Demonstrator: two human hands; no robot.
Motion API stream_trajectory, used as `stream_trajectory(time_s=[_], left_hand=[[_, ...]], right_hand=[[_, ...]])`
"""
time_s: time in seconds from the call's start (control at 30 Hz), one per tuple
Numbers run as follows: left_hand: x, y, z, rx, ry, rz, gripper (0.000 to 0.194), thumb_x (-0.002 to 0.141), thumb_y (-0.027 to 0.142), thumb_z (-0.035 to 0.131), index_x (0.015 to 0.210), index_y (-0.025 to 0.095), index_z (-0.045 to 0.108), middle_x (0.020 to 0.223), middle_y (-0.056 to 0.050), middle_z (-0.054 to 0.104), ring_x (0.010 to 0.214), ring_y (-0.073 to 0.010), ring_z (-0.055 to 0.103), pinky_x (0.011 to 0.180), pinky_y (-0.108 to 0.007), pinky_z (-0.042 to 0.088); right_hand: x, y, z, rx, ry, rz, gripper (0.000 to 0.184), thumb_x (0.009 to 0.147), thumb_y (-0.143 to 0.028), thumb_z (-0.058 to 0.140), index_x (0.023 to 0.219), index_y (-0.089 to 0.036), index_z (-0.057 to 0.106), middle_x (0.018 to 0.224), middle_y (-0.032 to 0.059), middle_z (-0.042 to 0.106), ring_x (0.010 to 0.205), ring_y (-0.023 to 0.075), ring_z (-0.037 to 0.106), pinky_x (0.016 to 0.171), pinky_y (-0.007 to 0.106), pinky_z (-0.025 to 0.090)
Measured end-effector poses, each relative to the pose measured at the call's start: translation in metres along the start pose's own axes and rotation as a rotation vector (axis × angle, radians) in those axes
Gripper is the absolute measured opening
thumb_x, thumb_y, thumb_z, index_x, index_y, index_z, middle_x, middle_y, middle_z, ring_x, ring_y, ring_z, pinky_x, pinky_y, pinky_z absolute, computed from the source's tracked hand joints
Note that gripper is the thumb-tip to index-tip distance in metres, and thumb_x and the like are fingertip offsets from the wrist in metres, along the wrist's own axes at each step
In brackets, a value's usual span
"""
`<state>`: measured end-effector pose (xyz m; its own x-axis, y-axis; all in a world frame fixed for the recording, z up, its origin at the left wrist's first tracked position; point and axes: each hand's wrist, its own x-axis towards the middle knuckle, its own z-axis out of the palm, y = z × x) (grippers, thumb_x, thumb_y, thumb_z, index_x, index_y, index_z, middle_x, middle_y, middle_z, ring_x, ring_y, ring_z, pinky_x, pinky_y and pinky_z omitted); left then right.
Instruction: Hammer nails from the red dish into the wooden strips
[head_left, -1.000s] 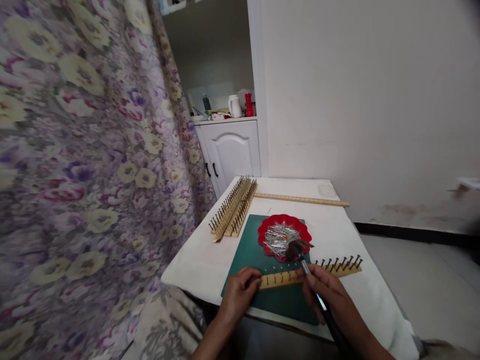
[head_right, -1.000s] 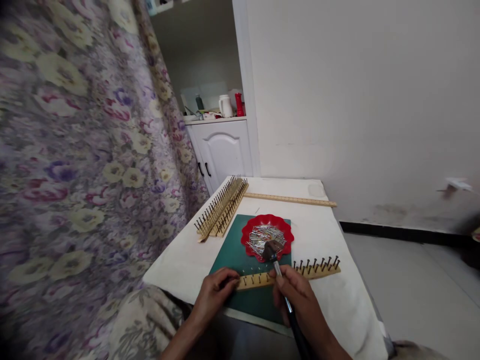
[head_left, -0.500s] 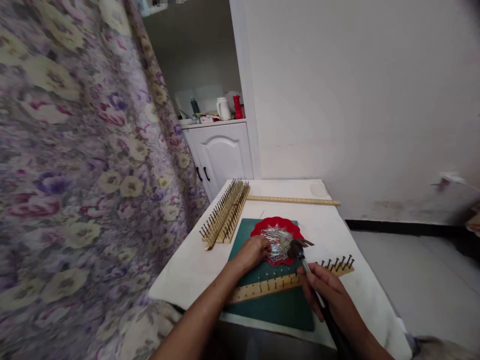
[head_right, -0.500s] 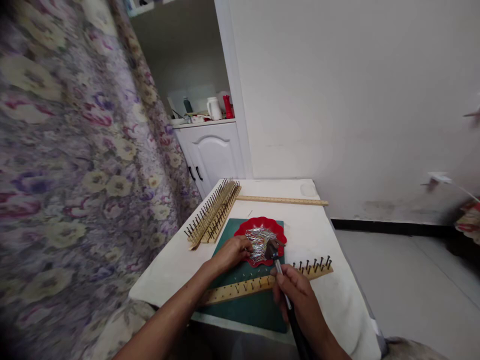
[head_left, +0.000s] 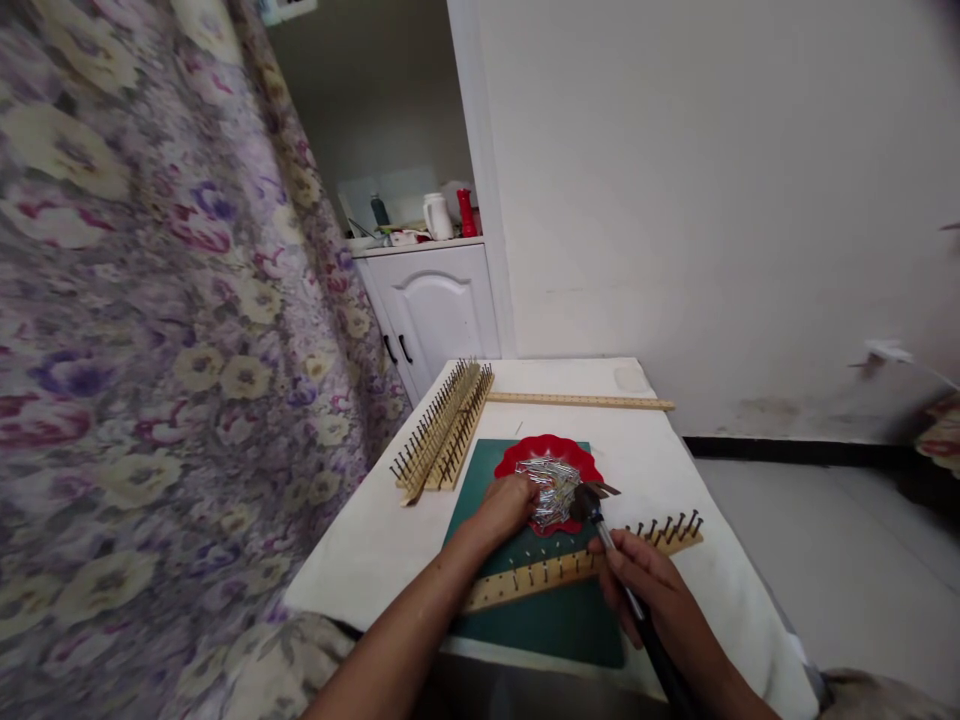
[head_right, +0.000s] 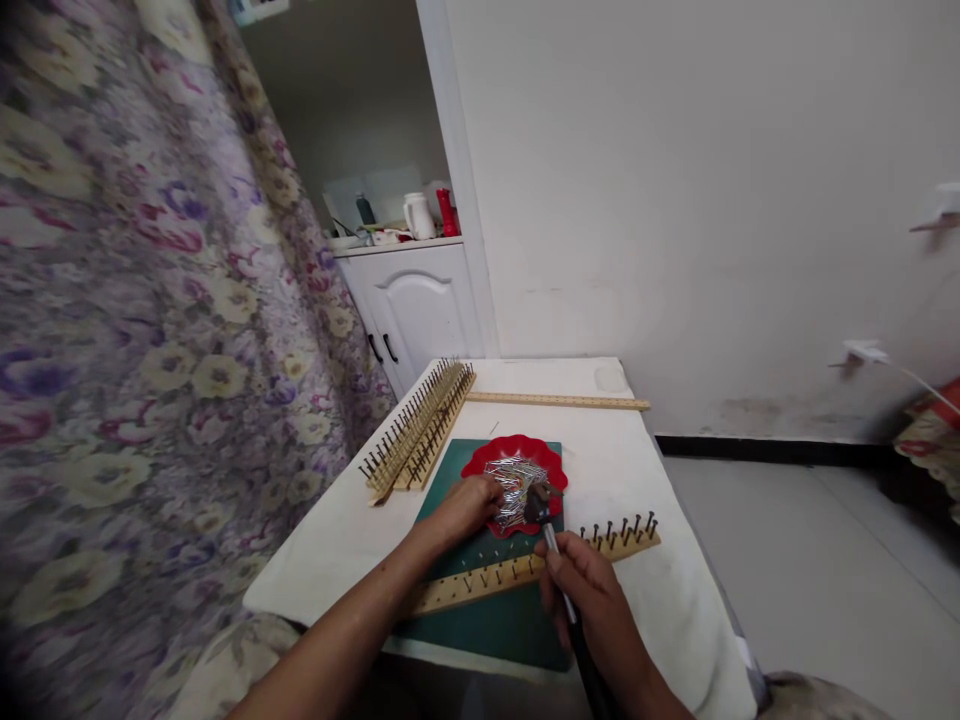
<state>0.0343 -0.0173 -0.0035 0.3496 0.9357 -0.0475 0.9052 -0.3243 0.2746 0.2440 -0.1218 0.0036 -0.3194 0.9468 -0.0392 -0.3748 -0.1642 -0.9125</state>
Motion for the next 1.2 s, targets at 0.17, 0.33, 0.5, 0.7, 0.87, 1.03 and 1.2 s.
stream_trajectory(time_s=[0.17,0.33,0.5,0.7,0.87,1.03,1.2], left_hand=[[-0.004,0.002,-0.005,0.005,0.01,-0.003,0.015,0.072,0.011,0.051,0.073,0.017,0.064,0.081,-0.007,0.067,0.075,-0.0206,0.059,0.063,-0.026,0.037],[-0.012,0.003,-0.01,-0.008,0.02,0.017,0.017,0.075,0.012,0.049,0.079,0.018,0.065,0.081,-0.006,0.067,0.078,-0.0197,0.059,0.066,-0.025,0.038],[-0.012,0.002,-0.009,-0.024,0.021,0.036,0.016,0.08,0.017,0.05,0.08,0.018,0.066,0.081,-0.005,0.068,0.077,-0.0181,0.059,0.067,-0.024,0.038],[0.0,0.001,-0.005,0.008,0.049,0.011,0.018,0.077,0.014,0.049,0.08,0.017,0.066,0.089,-0.009,0.067,0.084,-0.0205,0.059,0.072,-0.027,0.039],[0.01,-0.001,0.0,0.035,0.042,-0.043,0.019,0.071,0.01,0.048,0.076,0.015,0.067,0.086,-0.011,0.068,0.081,-0.0223,0.06,0.069,-0.028,0.04],[0.012,-0.003,0.002,0.027,0.036,-0.048,0.017,0.072,0.011,0.049,0.074,0.015,0.066,0.084,-0.01,0.067,0.077,-0.0214,0.059,0.068,-0.028,0.039],[0.007,-0.002,-0.001,-0.007,0.053,-0.022,0.014,0.076,0.013,0.05,0.074,0.016,0.064,0.085,-0.007,0.066,0.08,-0.0194,0.058,0.07,-0.026,0.039]], right_hand=[[0.002,0.002,-0.001,0.009,-0.007,0.006,0.027,0.082,-0.043,0.059,0.087,-0.017,0.053,0.05,-0.0066,0.055,0.032,0.0041,0.039,0.027,0.01,0.029],[0.001,0.003,-0.002,0.001,-0.008,-0.01,0.026,0.083,-0.041,0.057,0.088,-0.016,0.054,0.051,-0.0064,0.055,0.032,0.0037,0.039,0.028,0.01,0.029],[0.002,0.003,-0.002,-0.001,-0.007,-0.01,0.025,0.084,-0.041,0.057,0.085,-0.017,0.053,0.051,-0.0068,0.054,0.032,0.0034,0.039,0.028,0.01,0.028],[0.004,0.004,-0.003,-0.007,0.004,-0.011,0.027,0.083,-0.043,0.058,0.084,-0.017,0.053,0.05,-0.007,0.054,0.03,0.0029,0.039,0.028,0.01,0.028],[0.002,0.003,-0.001,-0.011,0.001,-0.015,0.026,0.084,-0.042,0.057,0.077,-0.017,0.053,0.051,-0.0064,0.055,0.031,0.0027,0.039,0.027,0.01,0.028],[0.002,0.002,-0.001,-0.006,-0.007,-0.007,0.026,0.083,-0.042,0.058,0.077,-0.017,0.054,0.051,-0.0068,0.054,0.03,0.0025,0.039,0.027,0.01,0.027],[0.002,0.004,-0.002,-0.016,0.012,0.0,0.027,0.082,-0.044,0.059,0.079,-0.017,0.054,0.051,-0.0068,0.054,0.03,0.0031,0.038,0.027,0.012,0.027]])
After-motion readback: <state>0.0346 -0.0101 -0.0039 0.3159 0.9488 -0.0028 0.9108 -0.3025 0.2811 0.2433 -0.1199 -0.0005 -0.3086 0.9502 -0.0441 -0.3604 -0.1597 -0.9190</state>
